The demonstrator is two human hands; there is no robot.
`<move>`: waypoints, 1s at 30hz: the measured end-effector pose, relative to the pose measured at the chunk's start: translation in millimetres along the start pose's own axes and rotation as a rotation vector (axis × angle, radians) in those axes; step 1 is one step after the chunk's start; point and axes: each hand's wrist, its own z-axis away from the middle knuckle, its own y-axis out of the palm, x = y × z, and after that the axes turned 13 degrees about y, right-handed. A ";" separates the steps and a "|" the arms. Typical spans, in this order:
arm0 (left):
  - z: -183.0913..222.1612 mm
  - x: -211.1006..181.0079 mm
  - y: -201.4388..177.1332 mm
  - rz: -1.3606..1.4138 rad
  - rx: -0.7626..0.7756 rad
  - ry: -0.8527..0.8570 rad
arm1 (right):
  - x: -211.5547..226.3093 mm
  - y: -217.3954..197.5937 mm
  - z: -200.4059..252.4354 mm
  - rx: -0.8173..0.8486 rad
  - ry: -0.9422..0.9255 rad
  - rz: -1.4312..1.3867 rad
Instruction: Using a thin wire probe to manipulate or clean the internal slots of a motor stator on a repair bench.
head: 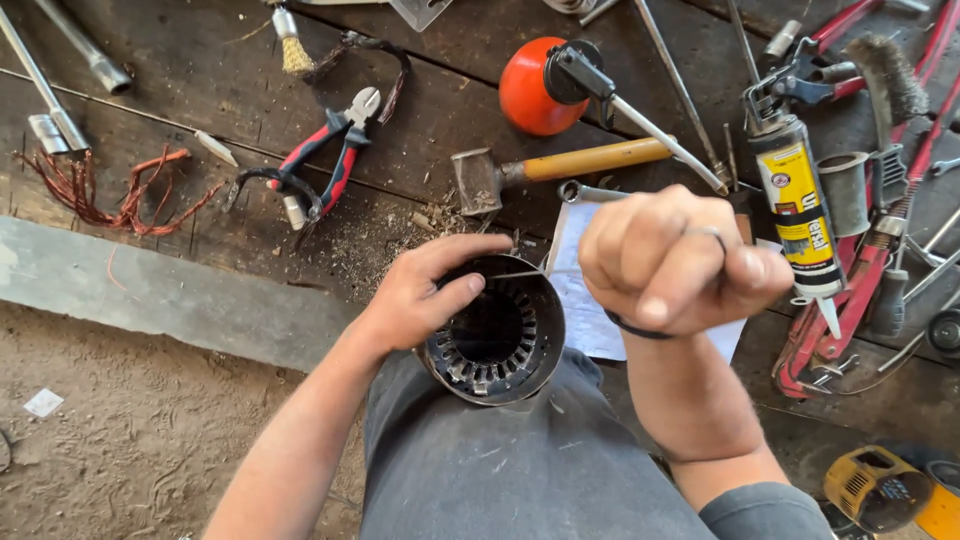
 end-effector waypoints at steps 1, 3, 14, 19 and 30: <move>3.8 1.9 1.5 0.000 0.000 -0.004 | -2.3 1.5 4.1 -0.002 0.001 -0.003; 8.2 7.2 4.2 0.225 -0.026 -0.130 | -5.7 3.2 11.9 0.032 -0.013 0.111; 23.0 9.6 9.5 0.289 -0.042 -0.204 | -20.2 16.2 33.4 0.078 0.063 0.285; 20.7 12.5 10.7 0.287 -0.033 -0.133 | -49.9 14.8 38.1 0.034 0.204 0.501; 12.3 16.0 10.9 0.338 -0.167 -0.221 | -80.5 13.4 24.6 -0.061 -0.084 0.453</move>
